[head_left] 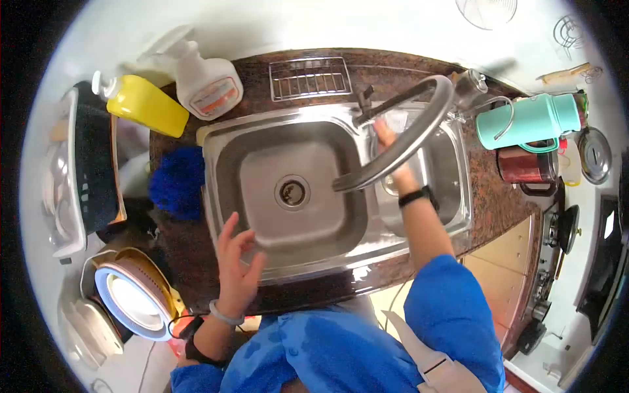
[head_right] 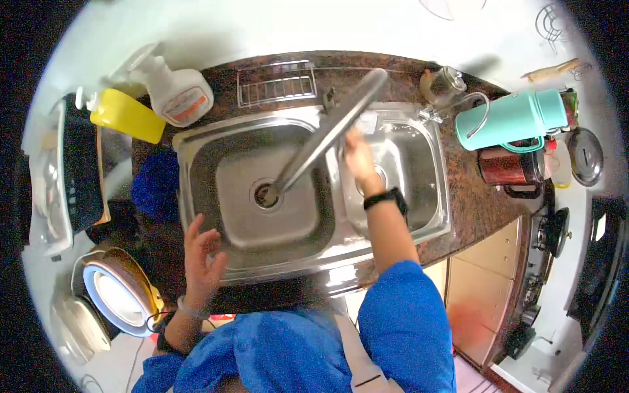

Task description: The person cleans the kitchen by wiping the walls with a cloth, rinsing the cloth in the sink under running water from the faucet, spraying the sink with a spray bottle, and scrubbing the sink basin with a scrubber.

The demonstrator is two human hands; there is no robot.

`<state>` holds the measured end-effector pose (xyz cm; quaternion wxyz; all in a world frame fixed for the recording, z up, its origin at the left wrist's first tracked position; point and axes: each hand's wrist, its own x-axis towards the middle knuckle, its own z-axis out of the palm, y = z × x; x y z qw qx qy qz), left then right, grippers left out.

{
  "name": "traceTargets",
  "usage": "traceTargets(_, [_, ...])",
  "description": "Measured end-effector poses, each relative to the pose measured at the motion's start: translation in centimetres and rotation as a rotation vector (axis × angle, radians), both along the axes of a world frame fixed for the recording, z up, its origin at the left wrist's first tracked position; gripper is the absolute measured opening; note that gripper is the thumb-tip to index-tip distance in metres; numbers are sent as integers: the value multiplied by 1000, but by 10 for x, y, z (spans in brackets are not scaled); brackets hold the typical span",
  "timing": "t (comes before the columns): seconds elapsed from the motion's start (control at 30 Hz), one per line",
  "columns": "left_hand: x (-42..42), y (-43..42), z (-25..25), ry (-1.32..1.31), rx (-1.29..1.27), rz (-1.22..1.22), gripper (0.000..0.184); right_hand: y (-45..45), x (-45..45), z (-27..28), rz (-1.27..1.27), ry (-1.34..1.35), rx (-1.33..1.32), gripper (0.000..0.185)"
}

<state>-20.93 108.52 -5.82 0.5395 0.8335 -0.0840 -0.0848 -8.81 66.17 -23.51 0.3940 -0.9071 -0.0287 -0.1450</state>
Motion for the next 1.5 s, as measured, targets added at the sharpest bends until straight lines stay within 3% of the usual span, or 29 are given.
traceTargets(0.03, [-10,-8,-2,1,16,11,43,7,12,49,30,-55,17,47])
traceTargets(0.1, [-27,-18,-14,12,135,72,41,12,30,42,-15,5,-62,46])
traceTargets(0.13, [-39,-29,-22,74,96,157,40,14,27,66,-21,116,104,45])
traceTargets(0.23, [-74,-62,-32,120,116,241,40,-40,43,58,339,7,-71,48])
traceTargets(0.37, [-115,-97,-35,188,205,259,36,-116,28,32,176,-106,-233,56])
traceTargets(0.43, [-121,-117,-32,205,222,281,35,-72,24,16,224,-91,-217,60])
traceTargets(0.47, [-125,-122,-39,85,345,207,35,-43,23,27,391,-89,-285,64])
traceTargets(0.5, [-127,-126,-41,-33,470,133,34,-27,29,30,398,-62,-48,63])
traceTargets(0.57, [-130,-127,-40,16,439,169,33,-52,27,28,292,-148,-302,58])
traceTargets(0.67, [-131,-108,-48,-97,567,236,30,-103,-5,9,-314,-274,-343,57])
traceTargets(0.7, [-131,-103,-53,-100,564,241,30,-106,-16,5,-341,-222,-232,54])
traceTargets(0.77, [-133,-100,-65,-95,573,329,30,-72,-24,-13,-57,-278,76,51])
traceTargets(0.83, [-137,-100,-78,-98,584,328,29,-15,-20,-27,-30,-59,691,50])
traceTargets(0.87, [-137,-100,-83,-111,608,333,29,12,-14,-24,-36,-56,683,50])
traceTargets(0.93, [-136,-101,-91,-119,627,337,29,46,2,-5,-348,-66,545,55])
traceTargets(0.97, [-139,-100,-92,-136,675,329,28,40,10,6,-350,-56,540,55])
traceTargets(1.0, [-138,-98,-94,-162,723,321,28,26,25,22,-554,-199,1032,56])
traceTargets(1.07, [-133,-98,-96,-156,705,323,27,-11,38,69,-836,-195,1568,54])
traceTargets(1.13, [-136,-101,-91,-131,709,331,26,-50,35,69,-876,-9,1531,57])
traceTargets(1.2, [-132,-104,-88,-126,731,314,26,-50,37,4,-653,51,1689,61])
traceTargets(1.27, [-137,-101,-85,-100,778,266,25,-13,19,-18,-641,141,1660,50])
traceTargets(1.37, [-133,-101,-91,-151,796,256,25,2,10,-19,-297,84,1818,44])
traceTargets(1.43, [-132,-102,-88,-144,787,259,27,-59,15,19,-658,168,1691,51])
traceTargets(1.47, [-128,-101,-88,-144,792,257,27,-119,23,-45,-488,47,1932,57])
traceTargets(1.5, [-127,-102,-89,-157,805,251,27,-124,30,-67,-523,109,1905,48])
